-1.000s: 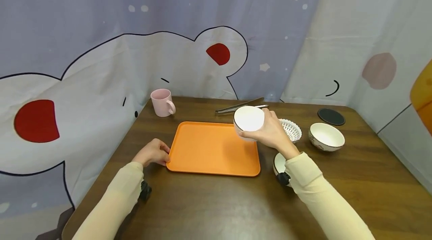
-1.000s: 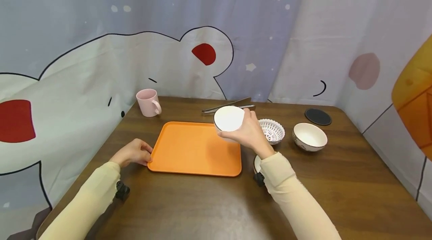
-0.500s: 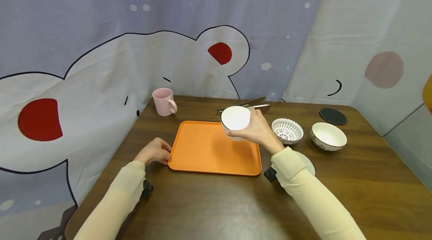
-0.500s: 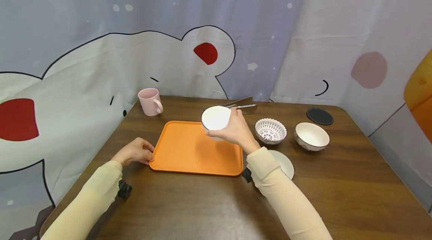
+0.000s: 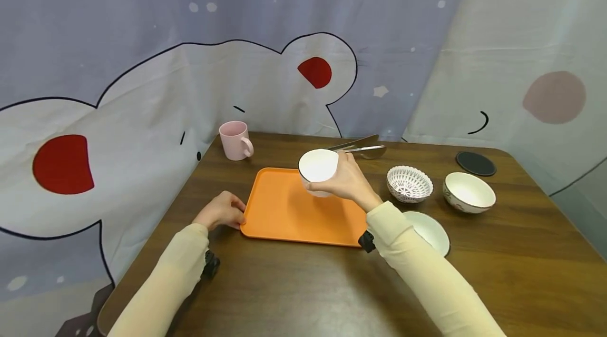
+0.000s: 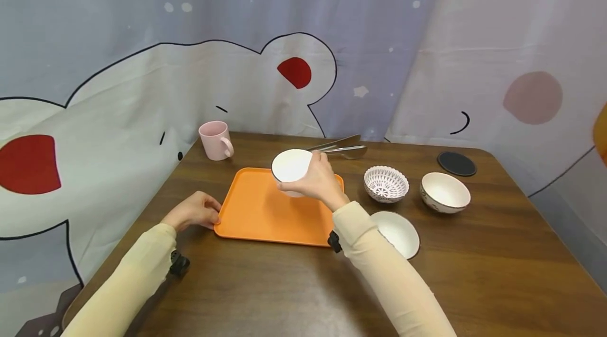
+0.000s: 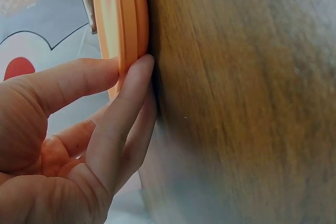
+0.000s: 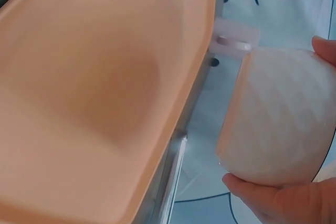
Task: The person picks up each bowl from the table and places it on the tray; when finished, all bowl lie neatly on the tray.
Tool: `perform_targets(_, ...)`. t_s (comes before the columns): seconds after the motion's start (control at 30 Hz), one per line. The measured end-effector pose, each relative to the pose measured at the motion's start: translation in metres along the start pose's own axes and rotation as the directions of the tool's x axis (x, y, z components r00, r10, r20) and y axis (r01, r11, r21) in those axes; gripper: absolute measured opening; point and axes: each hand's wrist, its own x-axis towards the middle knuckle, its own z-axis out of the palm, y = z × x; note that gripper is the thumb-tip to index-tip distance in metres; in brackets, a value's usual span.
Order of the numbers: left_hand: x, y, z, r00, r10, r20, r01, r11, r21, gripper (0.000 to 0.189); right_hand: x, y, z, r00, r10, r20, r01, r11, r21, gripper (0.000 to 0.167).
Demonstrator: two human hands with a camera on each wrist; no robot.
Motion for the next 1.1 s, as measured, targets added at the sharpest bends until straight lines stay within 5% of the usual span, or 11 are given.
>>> perform_targets(1.1, 0.001, -0.004, 0.002, 0.999, -0.023, -0.033, 0.021, 0.998, -0.053, 0.034, 0.032, -0.019, 0.053, 0.997, -0.001, 0.081, -0.001, 1.0, 0.029, 0.118)
